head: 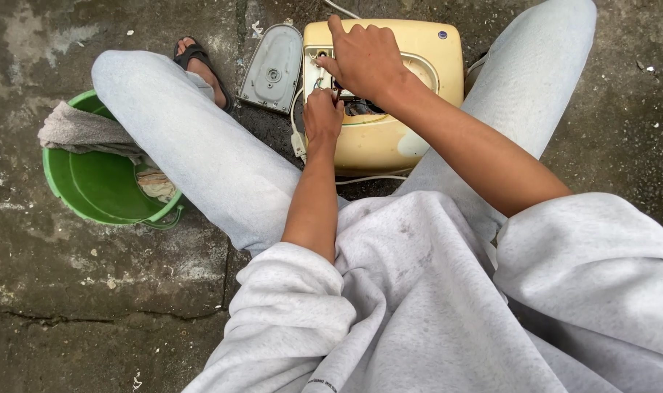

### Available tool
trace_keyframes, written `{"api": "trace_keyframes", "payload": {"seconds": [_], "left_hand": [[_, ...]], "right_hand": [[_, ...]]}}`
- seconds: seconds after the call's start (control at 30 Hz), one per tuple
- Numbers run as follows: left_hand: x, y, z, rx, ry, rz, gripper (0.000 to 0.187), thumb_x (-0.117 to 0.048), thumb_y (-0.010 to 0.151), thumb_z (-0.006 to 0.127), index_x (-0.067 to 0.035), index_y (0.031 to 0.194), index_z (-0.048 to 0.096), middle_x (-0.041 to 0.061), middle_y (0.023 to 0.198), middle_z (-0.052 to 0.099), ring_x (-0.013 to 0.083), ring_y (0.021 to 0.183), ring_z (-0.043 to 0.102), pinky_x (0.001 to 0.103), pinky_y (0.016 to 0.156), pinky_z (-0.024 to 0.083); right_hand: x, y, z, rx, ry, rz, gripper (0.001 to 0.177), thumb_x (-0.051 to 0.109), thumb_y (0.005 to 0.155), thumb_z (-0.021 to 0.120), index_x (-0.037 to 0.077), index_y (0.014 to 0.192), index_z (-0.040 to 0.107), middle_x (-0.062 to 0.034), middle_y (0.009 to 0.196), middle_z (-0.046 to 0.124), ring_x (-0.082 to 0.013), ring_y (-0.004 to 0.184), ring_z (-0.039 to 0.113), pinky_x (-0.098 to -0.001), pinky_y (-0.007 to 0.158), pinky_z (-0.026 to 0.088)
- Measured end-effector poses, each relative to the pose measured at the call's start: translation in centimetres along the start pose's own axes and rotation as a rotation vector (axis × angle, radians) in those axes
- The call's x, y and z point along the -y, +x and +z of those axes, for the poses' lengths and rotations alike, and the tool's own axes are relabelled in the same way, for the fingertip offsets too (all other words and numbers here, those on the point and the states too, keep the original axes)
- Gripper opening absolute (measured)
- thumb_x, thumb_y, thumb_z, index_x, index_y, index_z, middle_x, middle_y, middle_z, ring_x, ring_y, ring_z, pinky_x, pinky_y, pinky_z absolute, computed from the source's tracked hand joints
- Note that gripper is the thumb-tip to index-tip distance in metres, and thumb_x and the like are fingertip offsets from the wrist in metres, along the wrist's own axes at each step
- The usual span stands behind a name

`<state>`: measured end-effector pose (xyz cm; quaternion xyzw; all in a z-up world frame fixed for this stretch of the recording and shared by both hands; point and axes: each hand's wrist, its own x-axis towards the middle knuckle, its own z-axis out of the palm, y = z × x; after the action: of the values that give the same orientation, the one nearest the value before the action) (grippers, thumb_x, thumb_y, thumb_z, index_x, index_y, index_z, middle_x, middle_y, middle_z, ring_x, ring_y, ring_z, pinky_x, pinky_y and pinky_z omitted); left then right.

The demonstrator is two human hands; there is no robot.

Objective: Repairing the internal wiring and components of a small appliance using a screwdriver while sitting on the floor.

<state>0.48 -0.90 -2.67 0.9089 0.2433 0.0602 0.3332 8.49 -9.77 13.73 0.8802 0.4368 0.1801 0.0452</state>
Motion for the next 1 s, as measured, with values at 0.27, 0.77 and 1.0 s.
{"api": "trace_keyframes", "payload": {"seconds": [0.27,0.77,1.0], "left_hand": [[-0.5,-0.1,-0.5,0.047,-0.011,-0.106,0.009,-0.008,0.082,0.076,-0.003,0.075,0.073,0.01,0.082,0.074,0.03,0.071,0.071,0.043,0.073,0.058],[-1.0,-0.3,-1.5,0.069,-0.016,-0.113,0.008,-0.008,0.082,0.078,-0.005,0.079,0.072,0.009,0.09,0.07,0.0274,0.075,0.069,0.042,0.077,0.058],[-0.5,-0.2,-0.6,0.044,0.017,-0.107,0.01,-0.011,0.081,0.079,-0.005,0.081,0.072,0.01,0.096,0.07,0.03,0.077,0.07,0.043,0.079,0.058]], "right_hand": [[0.0,-0.2,-1.9,0.21,0.301,0.011,0.082,0.065,0.089,0.079,0.011,0.141,0.045,-0.0135,0.087,0.072,-0.0353,0.072,0.072,-0.0451,0.059,0.054],[0.0,0.2,-1.1,0.255,0.18,0.024,0.086,0.078,0.1,0.059,0.004,0.141,0.048,-0.0138,0.067,0.073,-0.0319,0.051,0.07,-0.0409,0.052,0.052],[-0.1,0.3,-2.4,0.297,0.37,0.018,0.09,0.013,0.059,0.082,0.013,0.141,0.046,-0.0164,0.111,0.064,-0.0392,0.092,0.065,-0.0495,0.069,0.058]]}}
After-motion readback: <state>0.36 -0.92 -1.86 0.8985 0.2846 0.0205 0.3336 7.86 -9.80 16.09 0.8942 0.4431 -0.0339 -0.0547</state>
